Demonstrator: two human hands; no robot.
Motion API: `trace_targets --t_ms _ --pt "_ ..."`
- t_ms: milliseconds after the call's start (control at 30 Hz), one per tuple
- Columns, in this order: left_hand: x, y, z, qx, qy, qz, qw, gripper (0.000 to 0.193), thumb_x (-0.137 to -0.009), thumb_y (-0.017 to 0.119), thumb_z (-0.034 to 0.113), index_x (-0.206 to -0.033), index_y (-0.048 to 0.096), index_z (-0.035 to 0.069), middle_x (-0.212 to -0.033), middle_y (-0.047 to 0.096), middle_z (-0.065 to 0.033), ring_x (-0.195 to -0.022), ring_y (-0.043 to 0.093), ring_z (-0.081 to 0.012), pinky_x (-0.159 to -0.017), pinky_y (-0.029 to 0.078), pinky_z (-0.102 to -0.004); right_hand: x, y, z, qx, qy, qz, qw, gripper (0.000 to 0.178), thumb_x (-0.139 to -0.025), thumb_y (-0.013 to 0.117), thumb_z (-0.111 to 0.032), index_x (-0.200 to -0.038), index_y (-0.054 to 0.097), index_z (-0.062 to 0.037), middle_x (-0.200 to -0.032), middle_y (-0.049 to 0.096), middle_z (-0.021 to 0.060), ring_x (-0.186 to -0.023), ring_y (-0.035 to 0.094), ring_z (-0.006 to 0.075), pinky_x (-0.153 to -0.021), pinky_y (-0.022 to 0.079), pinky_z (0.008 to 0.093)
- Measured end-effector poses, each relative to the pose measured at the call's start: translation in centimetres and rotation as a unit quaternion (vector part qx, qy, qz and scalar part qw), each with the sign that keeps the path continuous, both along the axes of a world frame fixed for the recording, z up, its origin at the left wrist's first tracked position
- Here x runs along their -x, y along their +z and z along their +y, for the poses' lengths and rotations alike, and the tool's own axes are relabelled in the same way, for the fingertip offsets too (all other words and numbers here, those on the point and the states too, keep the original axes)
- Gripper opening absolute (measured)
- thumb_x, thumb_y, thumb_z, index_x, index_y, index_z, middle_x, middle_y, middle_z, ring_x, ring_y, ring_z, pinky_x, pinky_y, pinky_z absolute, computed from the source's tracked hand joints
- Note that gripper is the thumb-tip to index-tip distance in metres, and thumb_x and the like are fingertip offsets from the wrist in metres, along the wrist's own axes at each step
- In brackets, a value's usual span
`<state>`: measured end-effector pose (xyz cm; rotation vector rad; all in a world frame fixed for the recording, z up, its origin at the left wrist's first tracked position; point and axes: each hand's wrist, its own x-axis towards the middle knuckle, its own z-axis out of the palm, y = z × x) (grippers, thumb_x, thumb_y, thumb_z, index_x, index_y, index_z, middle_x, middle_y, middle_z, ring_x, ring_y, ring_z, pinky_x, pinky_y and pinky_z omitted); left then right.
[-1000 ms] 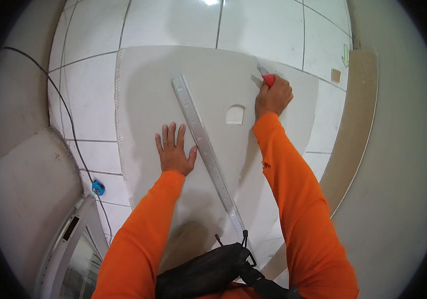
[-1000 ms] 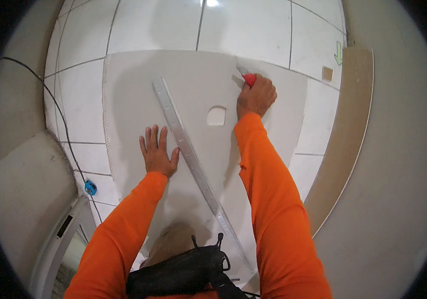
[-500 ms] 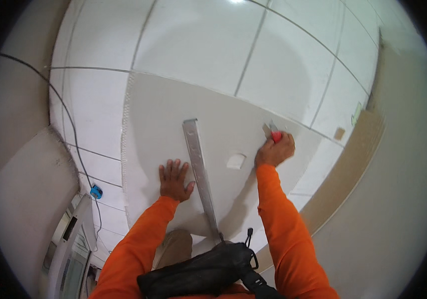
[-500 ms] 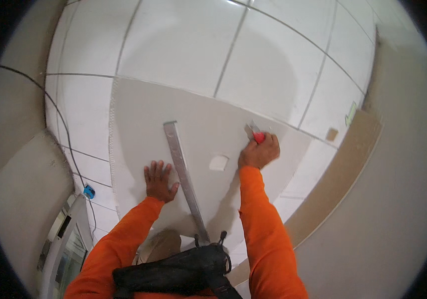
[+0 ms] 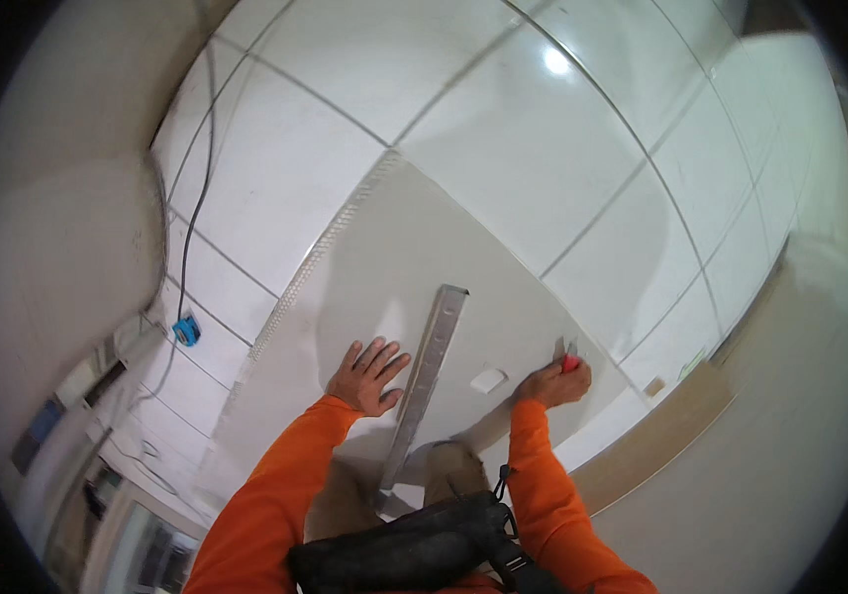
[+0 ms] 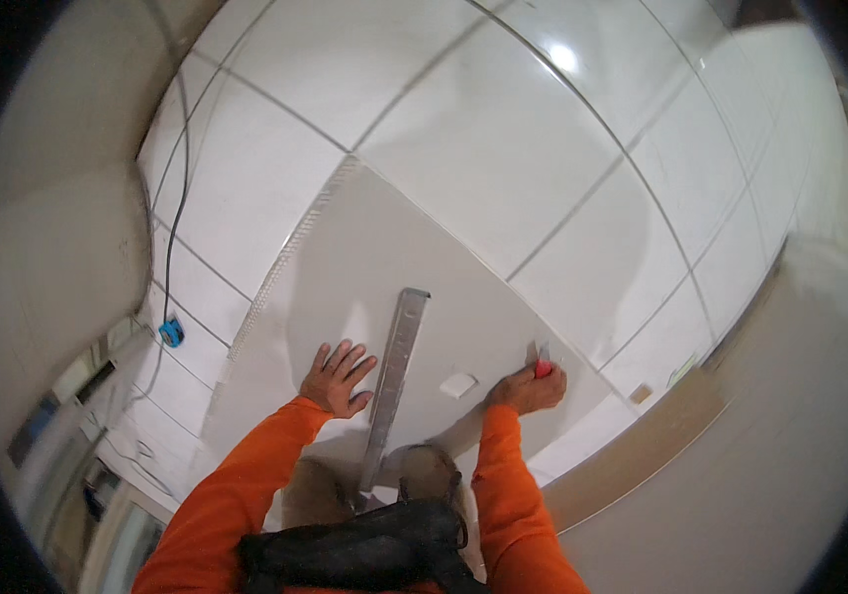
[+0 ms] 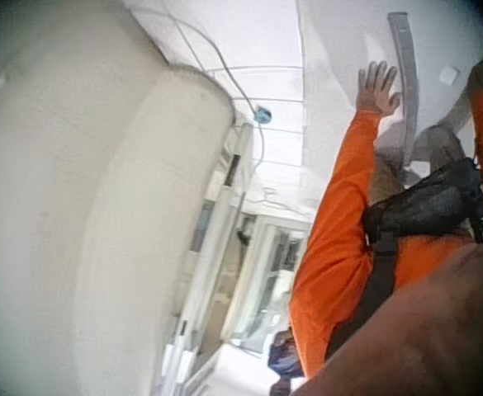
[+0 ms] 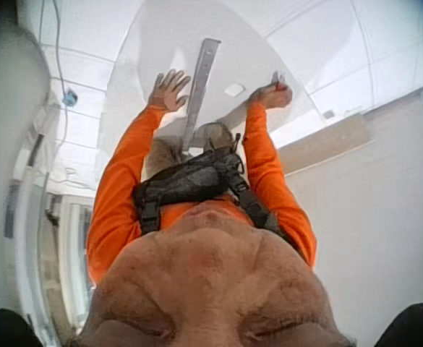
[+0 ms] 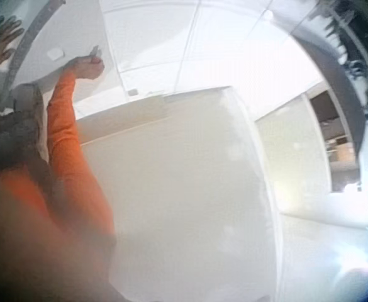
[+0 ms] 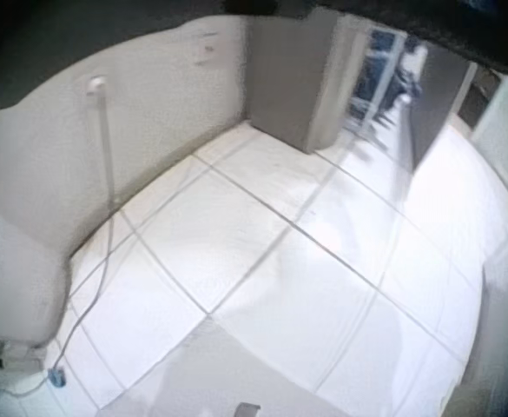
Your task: The person measures a drywall panel with a tape measure, marks it with a utility knife, and then uses a metal straightedge to guide the utility knife in cutting a long section off the panel.
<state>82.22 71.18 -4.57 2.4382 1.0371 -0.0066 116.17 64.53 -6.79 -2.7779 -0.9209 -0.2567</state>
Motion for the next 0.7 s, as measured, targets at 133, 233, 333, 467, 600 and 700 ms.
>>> trace_targets --t_ms 133,233,333,467,600,700 --pt "0.1 0.8 0.2 0.076 0.043 -0.012 0.996 0.066 -0.079 0.066 0.042 -0.14 0.052 0.022 -0.146 0.044 -0.0048 -0.138 0.035 -0.0274 -0.112 0.028 -0.054 1.6 3.1 9.2 -0.115 0.057 0.15 0.98 0.023 -0.079 0.061 -0.011 -0.099 0.06 0.0 -0.097 0.06 0.0147 -0.097 0.054 0.0368 -0.091 0.037 0.0512" --pt "0.5 0.8 0.5 0.058 0.049 -0.033 0.997 0.067 -0.079 0.067 0.043 -0.14 0.051 0.022 -0.147 0.044 -0.0025 -0.136 0.037 -0.024 -0.111 0.029 -0.0522 6.7 3.4 20.8 -0.105 0.422 0.044 0.899 0.021 -0.076 0.069 -0.014 -0.096 0.066 -0.0119 -0.093 0.062 0.0116 -0.095 0.057 0.0316 -0.088 0.04 0.0466" --pt "0.3 0.8 0.5 0.063 0.059 -0.014 0.996 0.069 -0.081 0.065 0.045 -0.144 0.046 0.025 -0.15 0.041 -0.001 -0.138 0.035 -0.0234 -0.112 0.027 -0.0518 11.8 0.9 29.7 -0.009 0.646 0.089 0.758 0.021 -0.08 0.059 -0.01 -0.1 0.062 -0.0159 -0.093 0.058 0.0079 -0.092 0.057 0.0272 -0.089 0.042 0.0434" --pt "-3.1 3.3 -4.5 0.091 0.147 0.046 0.984 0.075 -0.084 0.063 0.05 -0.15 0.036 0.027 -0.156 0.033 -0.0054 -0.143 0.029 -0.0286 -0.115 0.02 -0.0569 13.5 -0.6 31.7 0.045 0.586 0.106 0.802 0.025 -0.079 0.064 -0.014 -0.104 0.063 -0.0152 -0.097 0.061 0.0076 -0.094 0.058 0.0295 -0.086 0.043 0.0449" --pt "-7.1 4.8 -12.4 0.199 0.465 -0.054 0.861 0.073 -0.082 0.072 0.041 -0.146 0.041 0.025 -0.15 0.036 -0.0151 -0.144 0.026 -0.0332 -0.117 0.014 -0.0599 13.2 -0.4 30.6 0.049 0.606 0.086 0.789 0.03 -0.081 0.067 -0.018 -0.11 0.061 -0.0169 -0.107 0.06 0.0053 -0.108 0.054 0.0308 -0.099 0.037 0.0443" --pt "-6.6 4.3 -14.9 0.209 0.426 0.026 0.88 0.072 -0.078 0.076 0.03 -0.143 0.046 0.018 -0.15 0.036 -0.0109 -0.145 0.023 -0.0359 -0.117 0.014 -0.0609 13.4 0.1 30.5 0.062 0.584 0.083 0.805 0.031 -0.083 0.066 -0.018 -0.113 0.061 -0.017 -0.111 0.059 0.0064 -0.112 0.051 0.0311 -0.103 0.034 0.0443"
